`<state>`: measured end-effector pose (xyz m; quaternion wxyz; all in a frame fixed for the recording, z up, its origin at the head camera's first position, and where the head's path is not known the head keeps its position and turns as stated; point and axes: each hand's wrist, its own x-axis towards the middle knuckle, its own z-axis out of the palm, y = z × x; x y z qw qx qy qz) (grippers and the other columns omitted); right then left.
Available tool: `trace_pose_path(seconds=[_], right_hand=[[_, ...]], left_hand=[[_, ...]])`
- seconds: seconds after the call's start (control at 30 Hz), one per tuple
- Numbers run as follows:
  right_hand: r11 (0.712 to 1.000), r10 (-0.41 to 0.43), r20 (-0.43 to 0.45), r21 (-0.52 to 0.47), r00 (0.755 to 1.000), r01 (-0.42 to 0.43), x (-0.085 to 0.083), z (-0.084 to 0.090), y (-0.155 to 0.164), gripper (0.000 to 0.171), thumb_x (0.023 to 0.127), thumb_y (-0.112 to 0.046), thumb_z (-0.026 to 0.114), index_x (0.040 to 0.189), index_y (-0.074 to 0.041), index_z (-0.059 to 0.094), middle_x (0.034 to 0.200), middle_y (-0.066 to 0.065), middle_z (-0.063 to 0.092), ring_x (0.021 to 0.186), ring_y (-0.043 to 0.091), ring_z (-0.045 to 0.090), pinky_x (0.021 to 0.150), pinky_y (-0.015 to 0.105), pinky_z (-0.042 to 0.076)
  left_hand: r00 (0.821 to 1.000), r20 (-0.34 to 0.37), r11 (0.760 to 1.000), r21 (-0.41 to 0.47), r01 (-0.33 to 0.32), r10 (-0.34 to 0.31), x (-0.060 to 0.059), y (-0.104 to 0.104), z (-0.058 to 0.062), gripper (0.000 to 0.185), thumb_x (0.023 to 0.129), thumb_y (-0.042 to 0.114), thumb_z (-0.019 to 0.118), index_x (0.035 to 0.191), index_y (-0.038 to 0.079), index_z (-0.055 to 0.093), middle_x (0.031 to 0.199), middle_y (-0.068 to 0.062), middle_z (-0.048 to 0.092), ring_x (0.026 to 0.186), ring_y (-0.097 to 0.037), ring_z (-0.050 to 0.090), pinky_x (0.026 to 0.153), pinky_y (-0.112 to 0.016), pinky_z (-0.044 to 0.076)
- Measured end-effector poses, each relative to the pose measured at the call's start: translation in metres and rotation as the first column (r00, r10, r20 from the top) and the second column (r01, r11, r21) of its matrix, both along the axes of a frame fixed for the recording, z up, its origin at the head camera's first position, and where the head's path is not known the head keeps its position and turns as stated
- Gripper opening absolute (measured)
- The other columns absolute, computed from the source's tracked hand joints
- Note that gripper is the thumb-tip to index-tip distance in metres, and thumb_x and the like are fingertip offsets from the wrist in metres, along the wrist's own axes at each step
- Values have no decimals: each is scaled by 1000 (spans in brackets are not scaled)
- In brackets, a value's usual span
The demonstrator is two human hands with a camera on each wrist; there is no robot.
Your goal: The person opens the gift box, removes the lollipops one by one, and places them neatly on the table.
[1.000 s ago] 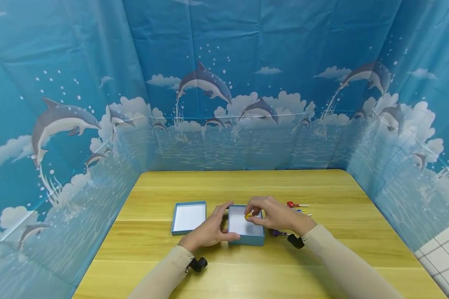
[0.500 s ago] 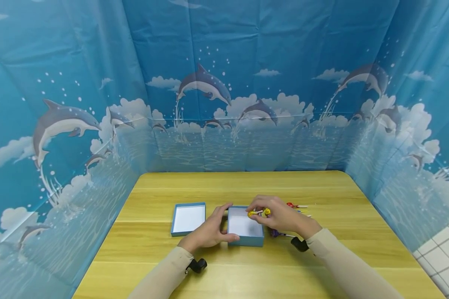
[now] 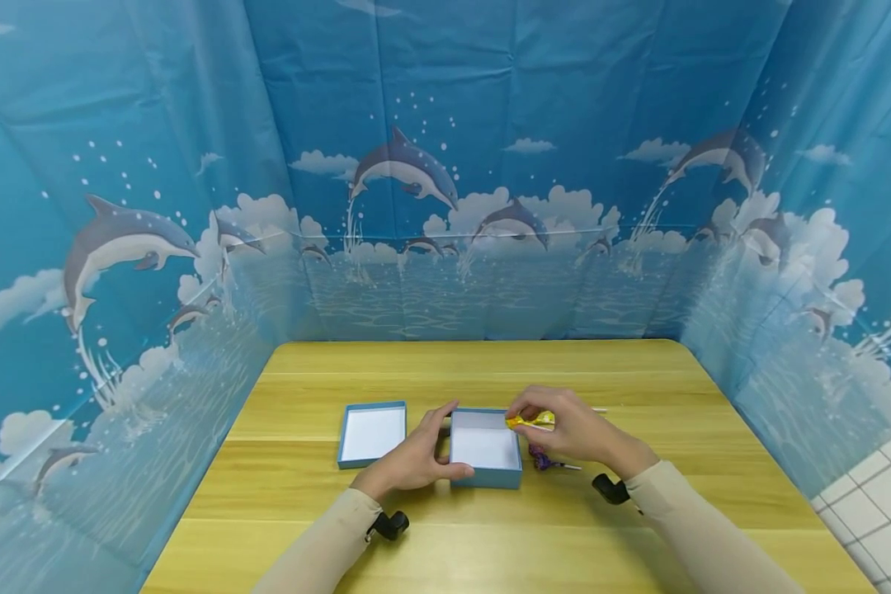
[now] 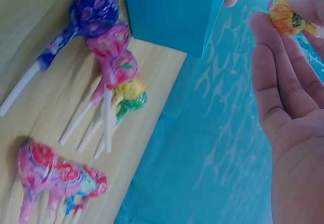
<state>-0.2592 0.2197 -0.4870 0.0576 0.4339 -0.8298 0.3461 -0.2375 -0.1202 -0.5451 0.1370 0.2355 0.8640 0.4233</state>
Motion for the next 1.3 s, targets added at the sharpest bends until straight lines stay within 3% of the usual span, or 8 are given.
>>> trace_pose_path(seconds=[0.27, 0.4, 0.63, 0.87, 1.1, 1.3], right_hand=[[998, -52, -32, 18, 998, 53, -2, -3, 15, 29, 107, -7, 86, 135, -17, 84, 129, -3, 83, 107, 10, 81, 91, 47, 74], [998, -59, -59, 21, 996, 61, -3, -4, 21, 29, 105, -4, 86, 133, -13, 84, 127, -1, 83, 106, 11, 81, 90, 46, 74], [997, -73, -34, 34, 997, 74, -4, -9, 31, 30, 105, -7, 88, 132, -18, 83, 129, -2, 84, 106, 10, 82, 85, 43, 73], [993, -103, -31, 52, 994, 104, -3, -13, 39, 26, 103, -7, 90, 127, -14, 84, 121, -6, 85, 101, 5, 80, 84, 44, 73], [993, -106, -63, 42, 992, 109, -1, -19, 46, 32, 102, -6, 91, 131, -18, 84, 120, -4, 84, 97, 2, 75, 81, 40, 72], [994, -107, -61, 7, 992, 108, 0, -26, 52, 31, 101, -3, 91, 129, -13, 86, 120, -2, 84, 96, -2, 74, 77, 39, 71]], left_hand=[[1000, -13, 999, -37, -4, 4, -2, -1, -4, 124, 102, 58, 89, 190, 21, 10, 184, -22, 35, 159, -36, 55, 127, -60, 55], [1000, -10, 999, -38, -5, 4, -3, -1, -1, 122, 102, 59, 89, 190, 23, 12, 185, -20, 35, 163, -39, 52, 129, -63, 53], [1000, 4, 999, -46, -7, 7, -3, -2, 0, 121, 102, 61, 89, 190, 26, 14, 188, -19, 32, 167, -40, 49, 132, -66, 51], [1000, 0, 998, -54, -13, 13, -4, -2, -2, 121, 101, 62, 89, 190, 26, 14, 188, -18, 32, 167, -41, 49, 132, -66, 51], [1000, 3, 999, -49, -19, 19, -3, -2, -1, 121, 101, 61, 89, 190, 26, 15, 188, -18, 32, 167, -40, 50, 132, -65, 52], [1000, 1, 998, -55, -22, 22, -3, -2, 0, 120, 101, 62, 88, 190, 27, 15, 188, -18, 32, 166, -40, 51, 132, -66, 51]])
